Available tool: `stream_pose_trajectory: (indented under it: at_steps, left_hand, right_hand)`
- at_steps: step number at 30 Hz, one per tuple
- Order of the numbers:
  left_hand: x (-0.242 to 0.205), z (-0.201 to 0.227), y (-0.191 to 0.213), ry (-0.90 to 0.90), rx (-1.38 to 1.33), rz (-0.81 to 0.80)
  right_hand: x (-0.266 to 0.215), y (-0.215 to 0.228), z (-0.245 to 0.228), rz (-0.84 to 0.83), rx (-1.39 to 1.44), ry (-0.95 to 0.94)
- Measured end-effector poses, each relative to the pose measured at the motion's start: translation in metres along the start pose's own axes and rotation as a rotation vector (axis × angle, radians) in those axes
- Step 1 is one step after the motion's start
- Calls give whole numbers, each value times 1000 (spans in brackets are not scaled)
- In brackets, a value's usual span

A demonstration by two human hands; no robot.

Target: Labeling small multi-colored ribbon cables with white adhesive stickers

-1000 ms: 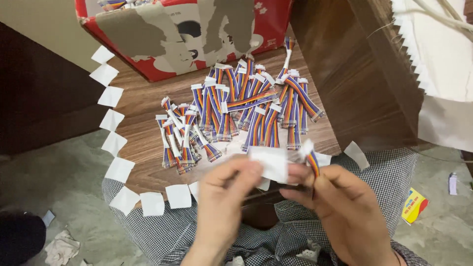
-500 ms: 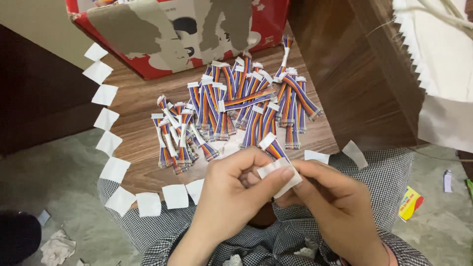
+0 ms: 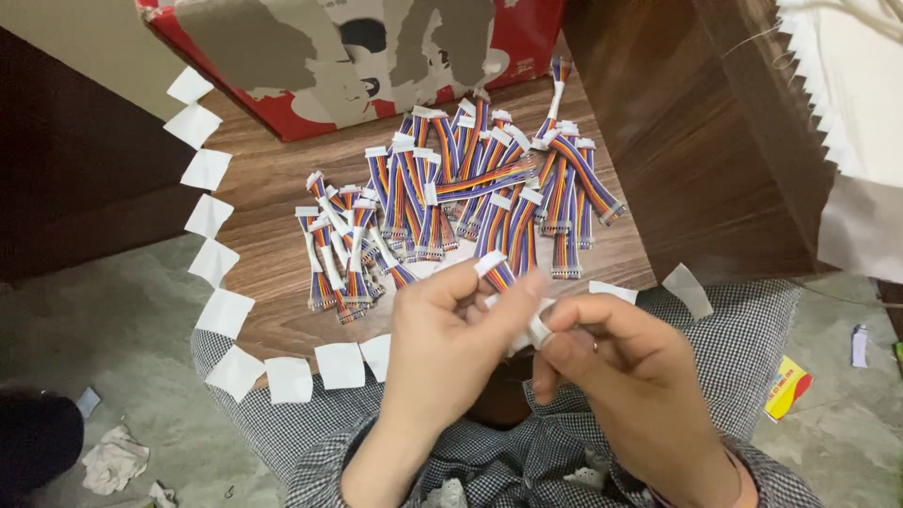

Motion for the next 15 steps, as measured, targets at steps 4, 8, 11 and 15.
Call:
stream_pose_trajectory:
  at_steps: [4,8,11,15]
  left_hand:
    - [3,-8,10,49,-55,-4]
    - [-5,-21,29,276,-309,-595]
    - [0,-14,31,363,-349,-559]
    - [-2,12,27,398,-204,-455]
  right_hand:
    - [3,4,-3,29,-64,50]
    - [2,3,-13,58,-303,169]
    - [-7,-5,-22,37,-619,316]
    - [-9,-1,-26,11,-732,397]
Point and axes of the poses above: each hand's wrist, its own x-axis towards the middle knuckle, its own y-axis out of the back of the hand, z = x × y, the point moved 2 cm from there along x, towards the middle knuckle, and after that the axes turned 8 degrees about -x, right-handed, at the moved point
